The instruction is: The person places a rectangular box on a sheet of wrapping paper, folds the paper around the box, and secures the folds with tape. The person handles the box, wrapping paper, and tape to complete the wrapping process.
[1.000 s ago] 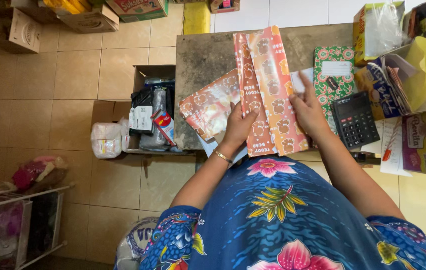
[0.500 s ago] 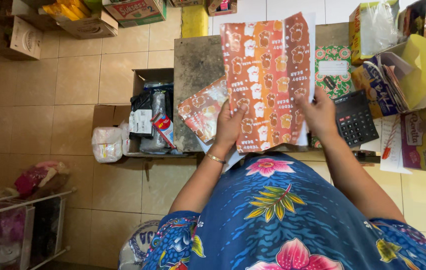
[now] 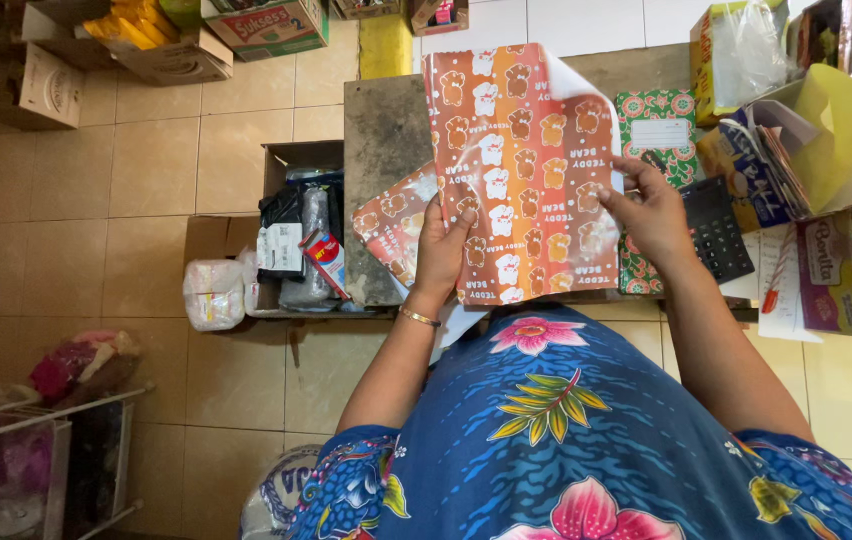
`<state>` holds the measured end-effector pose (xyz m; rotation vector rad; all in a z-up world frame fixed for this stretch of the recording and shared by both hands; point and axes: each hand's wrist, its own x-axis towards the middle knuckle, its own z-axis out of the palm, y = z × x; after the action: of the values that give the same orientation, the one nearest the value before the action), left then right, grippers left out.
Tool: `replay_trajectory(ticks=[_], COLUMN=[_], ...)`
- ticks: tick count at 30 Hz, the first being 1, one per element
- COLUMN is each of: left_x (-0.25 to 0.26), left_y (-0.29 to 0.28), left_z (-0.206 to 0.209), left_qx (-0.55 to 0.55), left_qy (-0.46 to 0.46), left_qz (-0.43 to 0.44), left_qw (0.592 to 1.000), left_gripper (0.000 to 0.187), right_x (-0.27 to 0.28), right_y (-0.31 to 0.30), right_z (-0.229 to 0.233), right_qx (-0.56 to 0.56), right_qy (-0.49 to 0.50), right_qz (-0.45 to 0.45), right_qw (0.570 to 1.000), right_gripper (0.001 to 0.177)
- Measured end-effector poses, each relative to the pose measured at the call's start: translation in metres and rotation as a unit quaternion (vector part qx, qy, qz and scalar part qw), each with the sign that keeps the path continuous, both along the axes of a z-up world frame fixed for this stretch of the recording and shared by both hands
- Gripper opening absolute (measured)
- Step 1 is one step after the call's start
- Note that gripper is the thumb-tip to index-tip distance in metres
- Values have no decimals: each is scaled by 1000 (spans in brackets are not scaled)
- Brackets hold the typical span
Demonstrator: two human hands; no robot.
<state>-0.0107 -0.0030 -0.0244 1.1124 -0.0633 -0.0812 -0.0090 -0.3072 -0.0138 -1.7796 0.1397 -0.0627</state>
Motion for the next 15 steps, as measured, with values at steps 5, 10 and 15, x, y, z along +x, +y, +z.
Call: replay_trajectory(ticks=[5, 10, 15], left_x=[-4, -6, -6], left_y=[2, 3, 1], left_z=[5, 9, 6], left_qx=[-16, 3, 71], left_qy=[7, -9, -14], left_qz=[-1, 8, 51], left_qw=[1000, 1000, 996], left_gripper=[43, 41, 40], right_x=[3, 4, -5], right_y=[-6, -11, -5], right_z=[-15, -23, 5], right_qx=[87, 131, -94], right_qy=[72, 68, -106], right_qz=[-26, -51, -81], right_qw=[993, 988, 987], right_gripper=[17, 15, 12])
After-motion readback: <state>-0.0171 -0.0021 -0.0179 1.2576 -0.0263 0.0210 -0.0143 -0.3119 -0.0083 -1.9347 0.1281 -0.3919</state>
